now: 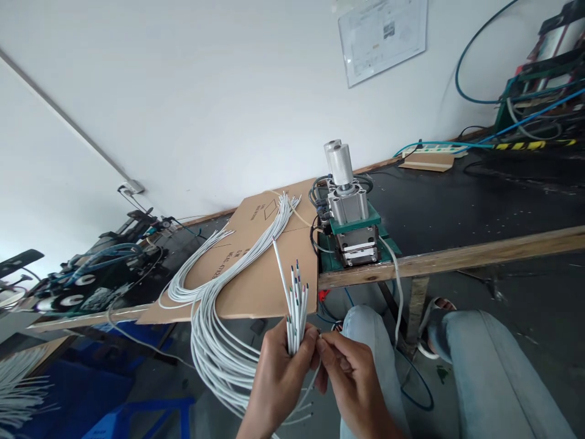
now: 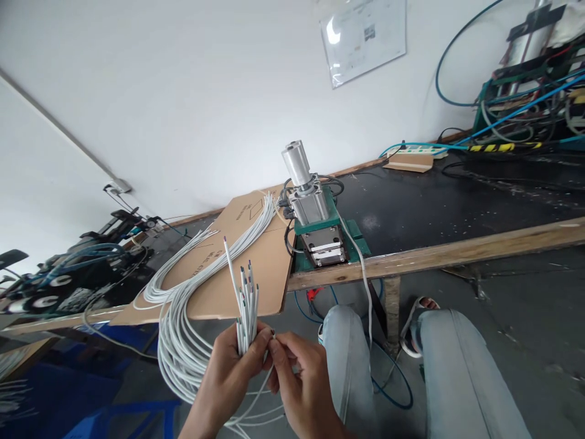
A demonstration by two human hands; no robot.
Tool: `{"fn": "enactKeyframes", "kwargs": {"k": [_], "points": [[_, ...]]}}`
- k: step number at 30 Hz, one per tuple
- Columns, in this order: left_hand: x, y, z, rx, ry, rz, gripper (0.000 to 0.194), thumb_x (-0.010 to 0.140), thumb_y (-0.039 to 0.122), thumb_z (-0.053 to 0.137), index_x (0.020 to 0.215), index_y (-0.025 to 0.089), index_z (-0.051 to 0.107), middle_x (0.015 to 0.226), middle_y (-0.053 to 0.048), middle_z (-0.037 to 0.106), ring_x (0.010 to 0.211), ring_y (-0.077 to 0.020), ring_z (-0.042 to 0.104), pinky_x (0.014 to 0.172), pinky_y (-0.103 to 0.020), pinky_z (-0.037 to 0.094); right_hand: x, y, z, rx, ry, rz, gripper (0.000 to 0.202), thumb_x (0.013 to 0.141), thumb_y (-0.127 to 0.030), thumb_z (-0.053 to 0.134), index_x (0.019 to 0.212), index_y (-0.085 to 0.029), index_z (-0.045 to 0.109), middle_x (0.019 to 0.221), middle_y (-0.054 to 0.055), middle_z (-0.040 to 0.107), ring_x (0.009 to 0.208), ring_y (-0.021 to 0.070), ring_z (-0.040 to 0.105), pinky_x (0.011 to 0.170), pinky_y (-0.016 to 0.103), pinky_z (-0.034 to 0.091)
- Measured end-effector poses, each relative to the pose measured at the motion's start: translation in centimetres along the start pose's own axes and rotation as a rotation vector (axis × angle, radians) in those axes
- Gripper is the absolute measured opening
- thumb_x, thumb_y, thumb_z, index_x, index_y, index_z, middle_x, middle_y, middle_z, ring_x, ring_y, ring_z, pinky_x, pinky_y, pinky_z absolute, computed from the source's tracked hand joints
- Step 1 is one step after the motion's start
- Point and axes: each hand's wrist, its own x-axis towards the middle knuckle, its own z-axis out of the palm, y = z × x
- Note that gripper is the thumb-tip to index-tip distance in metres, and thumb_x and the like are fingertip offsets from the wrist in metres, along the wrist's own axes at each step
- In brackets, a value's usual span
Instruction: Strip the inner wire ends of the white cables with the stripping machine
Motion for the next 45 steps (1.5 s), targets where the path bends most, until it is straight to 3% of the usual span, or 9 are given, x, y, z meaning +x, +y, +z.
{"fn": "enactKeyframes", "kwargs": {"k": [12,19,25,31,37,39,40,42,45], "points": [[0.1,-0.3,0.5,-0.066,0.040,0.029,0.027,0.093,0.037,0.060,0.072,0.020,0.056,0.051,0.005,0.055,0.042,-0.0121,0.053,0.043,-0.021,0.041,0.1,-0.5,-0.4,-0.093,-0.015,-0.015,0.039,0.104,-0.042,0.048,0.076,-0.018,0.062,0.059,-0.001,0.056,0.044,0.0100,0.052,0.040,0.018,0.039],[0.0,0.0,1.1,-0.035,0.042,0.050,0.027,0.095,0.038,0.056,0.074,0.022,0.054,0.049,0.005,0.061,0.041,-0.0140,0.060,0.042,-0.021,0.046,-0.2,0.2,-0.1,-0.101,0.050,-0.042,0.038,0.104,-0.039,0.048,0.078,-0.017,0.065,0.058,-0.001,0.057,0.043,0.0104,0.052,0.040,0.019,0.038],[-0.3,0.8,1.8,-0.079,0.141,0.013,0.026,0.092,0.037,0.059,0.071,0.022,0.053,0.048,0.006,0.057,0.040,-0.0135,0.057,0.043,-0.022,0.046,-0.1,0.5,-0.2,-0.101,0.059,-0.042,0.038,0.104,-0.040,0.049,0.077,-0.018,0.063,0.059,0.000,0.058,0.044,0.0107,0.053,0.041,0.019,0.039],[1.2,0.3,0.7,-0.001,-0.059,0.016,0.024,0.094,0.042,0.061,0.088,0.018,0.062,0.056,0.005,0.057,0.046,-0.0147,0.059,0.048,-0.023,0.048,0.4,-0.4,-0.8,-0.045,0.085,-0.029,0.040,0.103,-0.045,0.051,0.073,-0.019,0.060,0.058,-0.001,0.057,0.041,0.0098,0.054,0.037,0.017,0.039],[2.9,1.2,0.7,0.050,-0.168,0.038,0.035,0.095,0.040,0.057,0.067,0.019,0.057,0.057,0.001,0.059,0.052,-0.0174,0.062,0.054,-0.025,0.048,1.3,-1.1,-2.7,-0.134,-0.015,-0.035,0.037,0.104,-0.042,0.048,0.080,-0.018,0.064,0.061,0.000,0.061,0.043,0.0106,0.059,0.038,0.017,0.043],[3.2,1.6,0.6,0.127,-0.105,0.055,0.035,0.093,0.041,0.058,0.066,0.019,0.057,0.057,0.002,0.055,0.052,-0.0156,0.055,0.052,-0.024,0.043,1.2,-1.1,-4.0,-0.261,-0.028,-0.138,0.025,0.104,-0.035,0.049,0.099,-0.018,0.067,0.069,0.002,0.067,0.051,0.0128,0.064,0.044,0.019,0.049],[3.4,1.8,0.5,0.176,-0.053,0.065,0.035,0.091,0.041,0.059,0.066,0.018,0.057,0.056,0.003,0.051,0.052,-0.0144,0.049,0.051,-0.023,0.039,1.1,-1.2,-4.6,-0.366,-0.016,-0.249,0.020,0.104,-0.029,0.050,0.112,-0.019,0.066,0.076,0.003,0.071,0.057,0.0142,0.068,0.051,0.020,0.053],[3.6,2.1,0.4,0.253,0.029,0.081,0.036,0.089,0.043,0.059,0.063,0.018,0.056,0.056,0.005,0.043,0.053,-0.0130,0.039,0.050,-0.023,0.034,1.1,-1.5,-5.8,-0.630,-0.029,-0.560,0.030,0.103,-0.017,0.048,0.130,-0.023,0.059,0.091,0.005,0.075,0.070,0.0157,0.072,0.063,0.024,0.057],[4.0,2.2,0.4,0.249,0.024,0.093,0.039,0.087,0.046,0.060,0.061,0.019,0.053,0.057,0.005,0.039,0.055,-0.0128,0.034,0.050,-0.024,0.033,1.4,-2.5,-6.8,-0.939,-0.176,-0.866,0.037,0.103,-0.009,0.040,0.131,-0.021,0.060,0.095,0.008,0.077,0.076,0.0180,0.074,0.067,0.028,0.058]]}}
